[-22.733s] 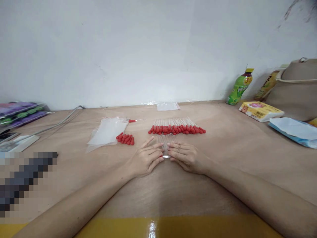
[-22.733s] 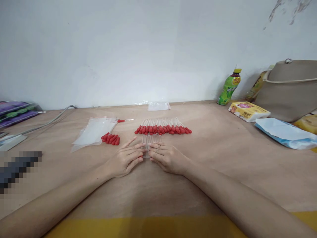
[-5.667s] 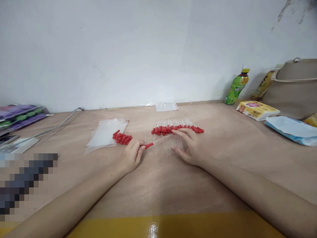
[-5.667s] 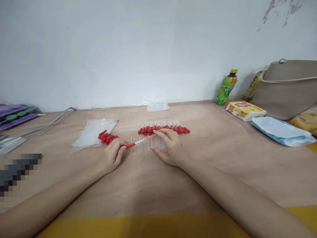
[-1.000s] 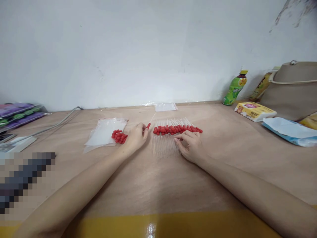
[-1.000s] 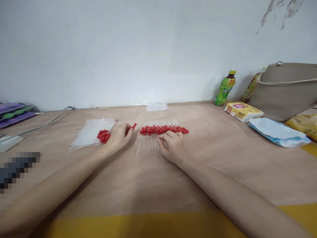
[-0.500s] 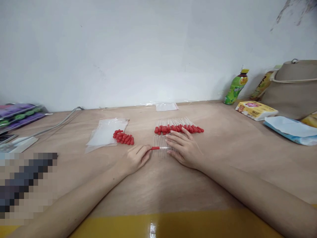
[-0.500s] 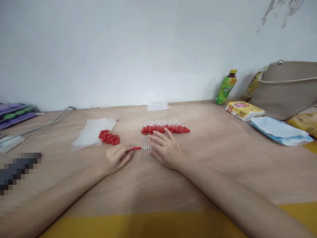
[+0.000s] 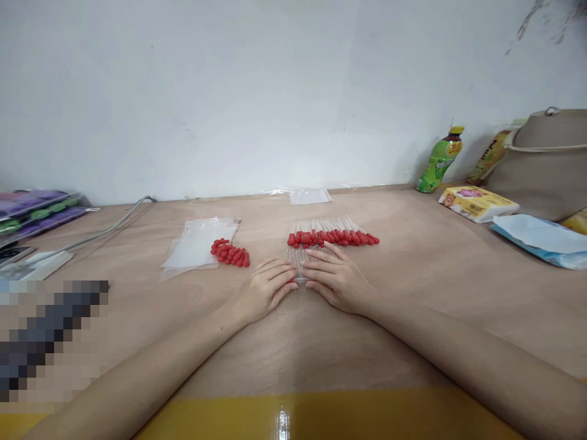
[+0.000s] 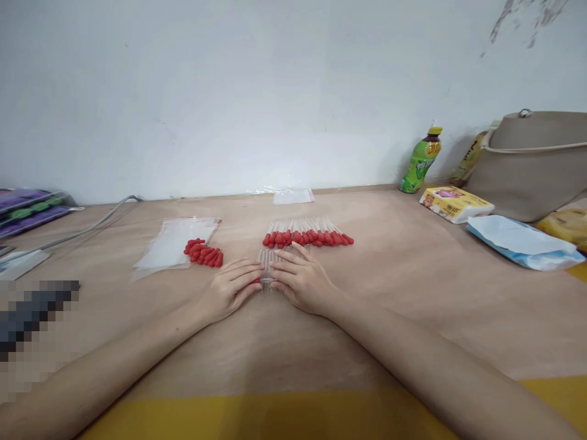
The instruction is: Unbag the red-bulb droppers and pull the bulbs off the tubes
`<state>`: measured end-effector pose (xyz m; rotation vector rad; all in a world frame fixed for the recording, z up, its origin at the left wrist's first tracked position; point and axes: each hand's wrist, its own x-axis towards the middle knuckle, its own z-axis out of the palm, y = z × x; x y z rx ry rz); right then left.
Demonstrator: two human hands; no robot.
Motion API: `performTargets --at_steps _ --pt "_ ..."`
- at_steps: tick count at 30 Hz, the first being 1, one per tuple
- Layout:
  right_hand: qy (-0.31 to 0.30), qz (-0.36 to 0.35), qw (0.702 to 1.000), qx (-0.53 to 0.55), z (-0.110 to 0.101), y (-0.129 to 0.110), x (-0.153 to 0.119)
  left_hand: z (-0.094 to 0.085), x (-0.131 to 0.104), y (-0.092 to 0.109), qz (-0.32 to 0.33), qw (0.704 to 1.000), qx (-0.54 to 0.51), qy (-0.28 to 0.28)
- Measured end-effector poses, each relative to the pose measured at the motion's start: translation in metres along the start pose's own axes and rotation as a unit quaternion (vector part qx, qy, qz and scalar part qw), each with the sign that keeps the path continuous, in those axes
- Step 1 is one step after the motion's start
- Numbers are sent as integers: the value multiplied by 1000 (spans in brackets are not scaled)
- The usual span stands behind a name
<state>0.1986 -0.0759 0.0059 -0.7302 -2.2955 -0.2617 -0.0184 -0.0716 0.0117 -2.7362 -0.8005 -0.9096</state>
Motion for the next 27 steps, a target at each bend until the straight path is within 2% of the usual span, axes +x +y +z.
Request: performTargets --at_steps 7,14,22,27 --pt "0 -12 999 39 7 0 -1 1 0 2 3 1000 -7 -5" --pt "11 -63 995 77 5 -2 -2 -5 3 5 44 998 25 -31" --pt "14 -94 994 60 1 -4 -5 -12 6 9 66 996 43 -48" --pt "36 -111 992 47 -2 -4 -6 -13 4 9 75 996 32 -38"
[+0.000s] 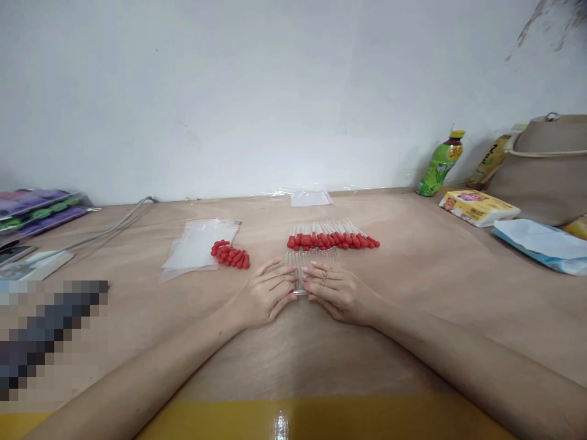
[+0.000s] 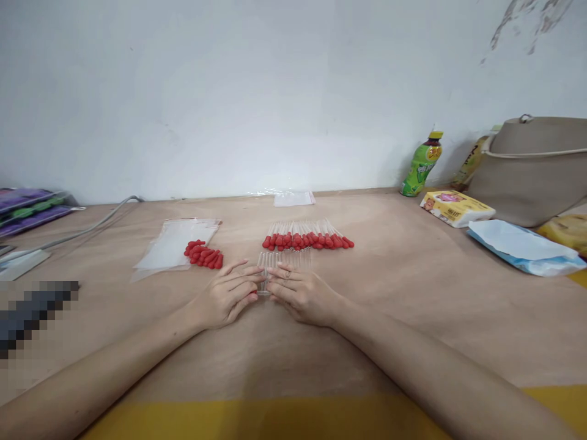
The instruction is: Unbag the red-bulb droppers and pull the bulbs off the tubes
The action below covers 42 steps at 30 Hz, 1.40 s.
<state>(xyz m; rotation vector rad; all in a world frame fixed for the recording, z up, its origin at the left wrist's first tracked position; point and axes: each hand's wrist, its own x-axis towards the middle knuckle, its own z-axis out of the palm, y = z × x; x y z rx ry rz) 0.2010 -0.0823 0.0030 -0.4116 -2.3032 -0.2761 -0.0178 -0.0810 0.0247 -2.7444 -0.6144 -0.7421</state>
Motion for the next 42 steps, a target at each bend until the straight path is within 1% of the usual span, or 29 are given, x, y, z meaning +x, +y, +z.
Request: performTargets --at_steps 8,10,12,14,16,18,20,21,23,24,26,28,30,33,36,39,42 --pt "22 -27 999 -15 -4 -1 -2 -1 -4 -1 26 999 5 27" --pt "23 -23 999 -15 -5 3 -5 -2 -8 -3 12 999 2 31" --pt "26 2 999 -22 -6 8 -10 -4 -13 -8 -14 999 9 48" --pt "38 54 996 -53 -8 14 -14 -10 -16 -17 -47 995 21 86" --pt "42 120 987 -102 -8 19 -15 -18 -17 -30 -103 985 30 135" --pt "33 182 972 -142 -7 22 -13 -29 -19 -48 -196 963 43 178" --pt "17 227 962 -147 -5 24 -10 -39 -24 -71 -305 930 66 196" --pt "13 244 960 -138 -3 25 -8 -43 -28 -83 -361 911 63 189" --pt "16 272 956 -109 1 26 -5 -48 -39 -107 -483 860 1 166" --pt "20 283 954 -94 2 26 -4 -48 -44 -118 -502 851 -16 156" --pt "27 294 953 -71 5 26 -3 -46 -54 -134 -536 829 -22 160" --pt "24 294 954 -62 7 25 -1 -41 -60 -142 -565 809 -5 165" --pt "22 285 956 -63 9 24 0 -35 -62 -144 -590 794 8 148" --pt "22 273 959 -71 9 22 3 -29 -62 -143 -602 792 5 104" --pt "21 267 961 -74 8 20 4 -28 -63 -144 -602 795 -12 77" --pt "16 265 962 -71 7 19 5 -30 -65 -146 -601 797 -25 61" --pt "3 263 962 -72 6 18 6 -34 -60 -140 -571 817 24 72"
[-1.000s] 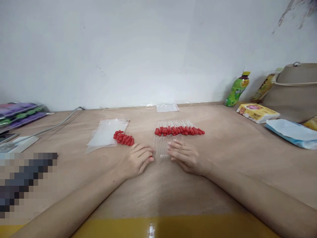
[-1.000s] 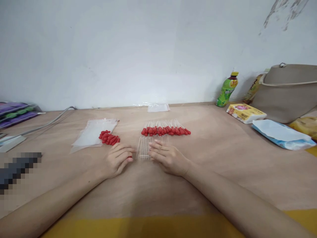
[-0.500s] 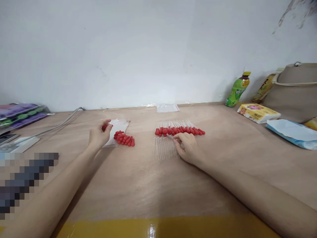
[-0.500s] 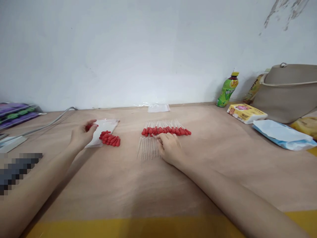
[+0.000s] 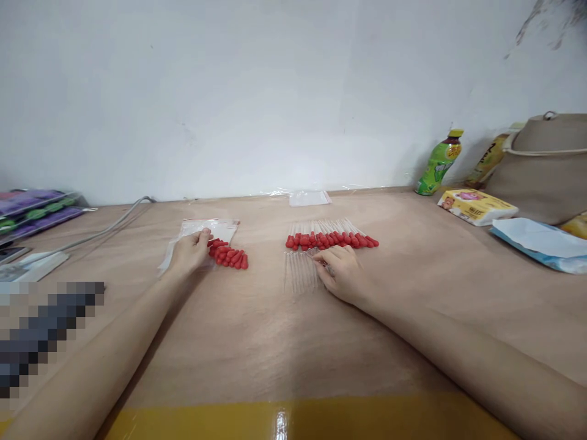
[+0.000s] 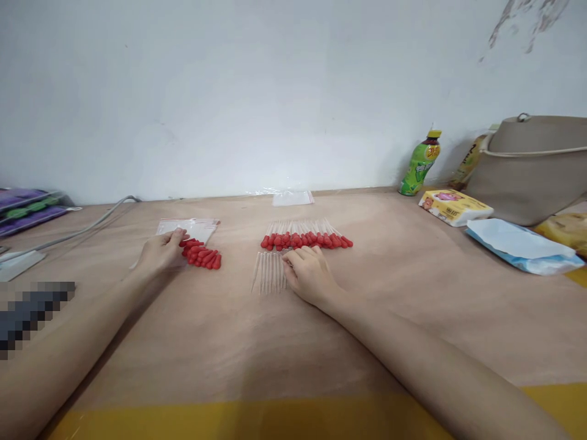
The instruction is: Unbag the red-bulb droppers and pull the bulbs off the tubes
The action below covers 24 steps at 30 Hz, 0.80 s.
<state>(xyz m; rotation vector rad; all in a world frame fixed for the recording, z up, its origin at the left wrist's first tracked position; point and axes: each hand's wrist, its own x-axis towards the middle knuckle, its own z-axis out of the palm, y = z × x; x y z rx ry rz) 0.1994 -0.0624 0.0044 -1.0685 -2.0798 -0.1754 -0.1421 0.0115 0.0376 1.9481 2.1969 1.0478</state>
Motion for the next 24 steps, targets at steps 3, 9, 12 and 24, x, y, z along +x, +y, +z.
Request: performTargets --at_steps 3,9,12,24 --pt "-15 -7 1000 -8 0 -1 0 -1 -19 24 94 992 19 78" --pt "-37 -22 999 -13 -2 -7 -2 17 -91 89 327 933 -42 -143" --pt "-63 -38 997 -23 -5 -10 -3 26 -111 99 334 910 -32 -242" --pt "-92 -56 994 -14 -9 -13 -2 30 -109 93 310 902 -39 -299"
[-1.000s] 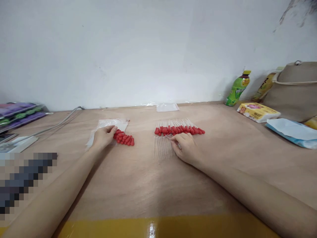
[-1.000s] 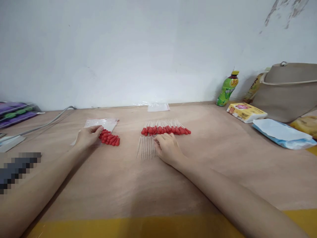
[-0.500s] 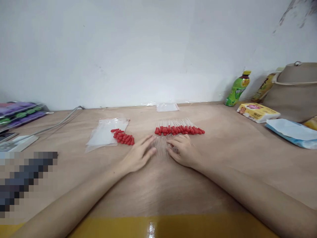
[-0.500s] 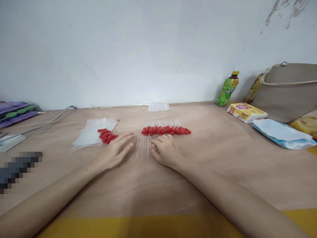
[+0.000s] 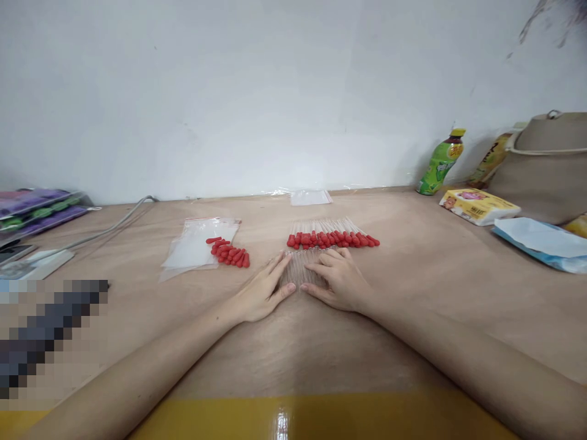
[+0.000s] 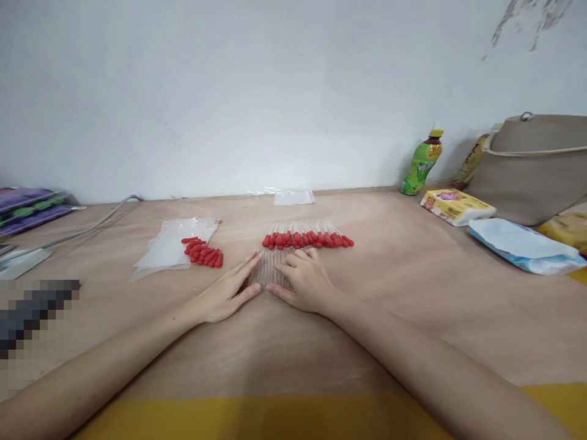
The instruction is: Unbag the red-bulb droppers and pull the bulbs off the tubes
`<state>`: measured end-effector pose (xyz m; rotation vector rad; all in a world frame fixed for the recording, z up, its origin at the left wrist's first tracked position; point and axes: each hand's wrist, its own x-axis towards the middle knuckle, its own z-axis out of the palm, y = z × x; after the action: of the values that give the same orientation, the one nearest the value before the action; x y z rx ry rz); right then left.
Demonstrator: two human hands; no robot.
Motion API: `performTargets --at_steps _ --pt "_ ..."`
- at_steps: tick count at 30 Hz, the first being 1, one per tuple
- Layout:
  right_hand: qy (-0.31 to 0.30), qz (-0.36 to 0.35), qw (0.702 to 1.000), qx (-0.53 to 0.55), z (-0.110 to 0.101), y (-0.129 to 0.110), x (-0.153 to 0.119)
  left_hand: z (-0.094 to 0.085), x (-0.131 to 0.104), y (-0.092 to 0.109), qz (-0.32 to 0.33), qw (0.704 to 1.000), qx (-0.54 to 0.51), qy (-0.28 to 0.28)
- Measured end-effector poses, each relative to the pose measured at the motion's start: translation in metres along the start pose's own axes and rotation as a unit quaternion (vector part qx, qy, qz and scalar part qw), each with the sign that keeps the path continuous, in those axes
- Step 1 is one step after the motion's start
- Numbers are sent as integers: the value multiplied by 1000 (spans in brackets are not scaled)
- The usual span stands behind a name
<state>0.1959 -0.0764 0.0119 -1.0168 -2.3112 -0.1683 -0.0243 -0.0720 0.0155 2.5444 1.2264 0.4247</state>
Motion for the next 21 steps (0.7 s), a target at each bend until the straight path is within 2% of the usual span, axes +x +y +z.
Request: performTargets --at_steps 4,7,11,13,17,21 --pt "51 19 998 25 1 6 -4 1 -1 -1 4 1000 -9 20" --pt "84 38 995 34 0 12 -7 2 2 -5 4 997 -26 71" --pt "97 47 994 24 -1 17 -11 -4 19 -9 -19 987 -18 158" --pt "99 47 994 19 -1 18 -12 -8 33 -11 -26 983 1 180" --pt "103 42 994 7 0 19 -13 -11 63 -18 -31 982 15 183" --pt "104 37 994 3 0 20 -13 -7 78 -24 -48 984 0 174"
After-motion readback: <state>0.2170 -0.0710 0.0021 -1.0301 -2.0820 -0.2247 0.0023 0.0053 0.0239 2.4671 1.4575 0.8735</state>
